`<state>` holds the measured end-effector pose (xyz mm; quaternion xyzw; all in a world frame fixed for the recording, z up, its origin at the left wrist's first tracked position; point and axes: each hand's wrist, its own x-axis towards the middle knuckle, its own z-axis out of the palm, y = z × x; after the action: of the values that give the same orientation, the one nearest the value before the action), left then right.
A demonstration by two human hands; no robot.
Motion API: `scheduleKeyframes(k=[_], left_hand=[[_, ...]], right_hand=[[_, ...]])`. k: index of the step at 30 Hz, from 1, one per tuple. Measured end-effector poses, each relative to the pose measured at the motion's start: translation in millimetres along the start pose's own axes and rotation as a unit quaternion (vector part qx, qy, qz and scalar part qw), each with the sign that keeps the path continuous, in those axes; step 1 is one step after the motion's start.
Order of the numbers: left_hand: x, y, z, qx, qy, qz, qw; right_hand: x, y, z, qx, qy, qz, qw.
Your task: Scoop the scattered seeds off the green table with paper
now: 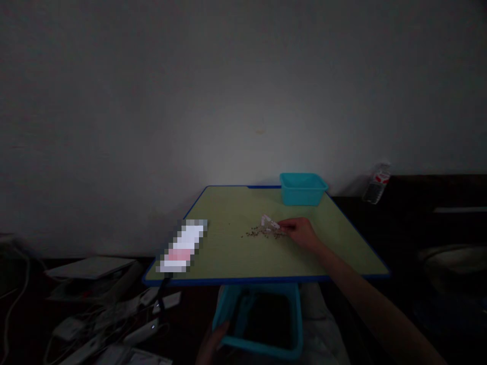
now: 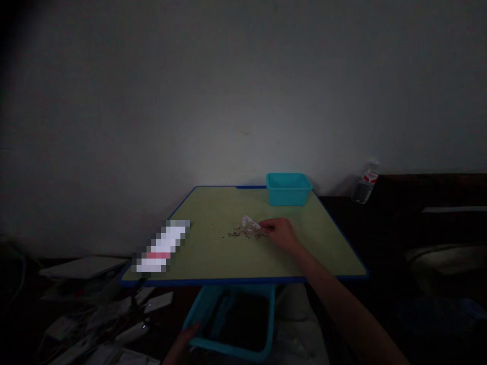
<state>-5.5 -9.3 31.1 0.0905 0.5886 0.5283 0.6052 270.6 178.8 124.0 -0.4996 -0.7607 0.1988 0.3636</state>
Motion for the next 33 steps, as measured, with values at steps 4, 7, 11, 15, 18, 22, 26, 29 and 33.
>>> scheduleKeyframes(k=[4,7,11,15,18,22,26,29,33], left_hand=[[1.9,-1.8,0.6,0.002,-0.006,0.001,1.000],[2.1,-2.0,-0.7,0.005,-0.009,0.000,1.000],[1.2,-2.5,-1.6,0.000,-0.011,-0.002,1.000],[-2.3,-5.0,-0.5,-0.006,-0.015,-0.014,1.000],[-3.7,-6.5,-0.4,-0.008,-0.016,-0.021,1.000],[0.0,-7.0,-1.0,-0.007,-0.014,-0.015,1.000],[1.1,-7.9,-1.4,-0.005,-0.010,-0.015,1.000],[-1.2,-8.6,-1.4,-0.003,-0.008,-0.023,1.000],[-0.7,-8.1,-1.4,-0.002,-0.010,-0.017,1.000]], right_hand=[[-0.4,-0.2,0.4,0.000,-0.009,0.003,1.000],[-1.0,-0.5,0.8,0.026,-0.036,0.001,0.999],[-1.7,0.2,0.8,0.043,-0.028,-0.010,0.999],[-2.3,0.4,0.4,0.048,-0.044,-0.005,0.998],[-2.4,-0.4,0.0,0.062,-0.060,0.003,0.996],[-2.2,-0.2,-0.1,0.070,-0.061,0.014,0.996],[-2.1,0.7,0.2,0.075,-0.068,0.016,0.995],[-2.5,0.1,0.0,0.080,-0.066,0.023,0.994],[-3.6,-1.3,-0.3,0.086,-0.076,0.022,0.993]])
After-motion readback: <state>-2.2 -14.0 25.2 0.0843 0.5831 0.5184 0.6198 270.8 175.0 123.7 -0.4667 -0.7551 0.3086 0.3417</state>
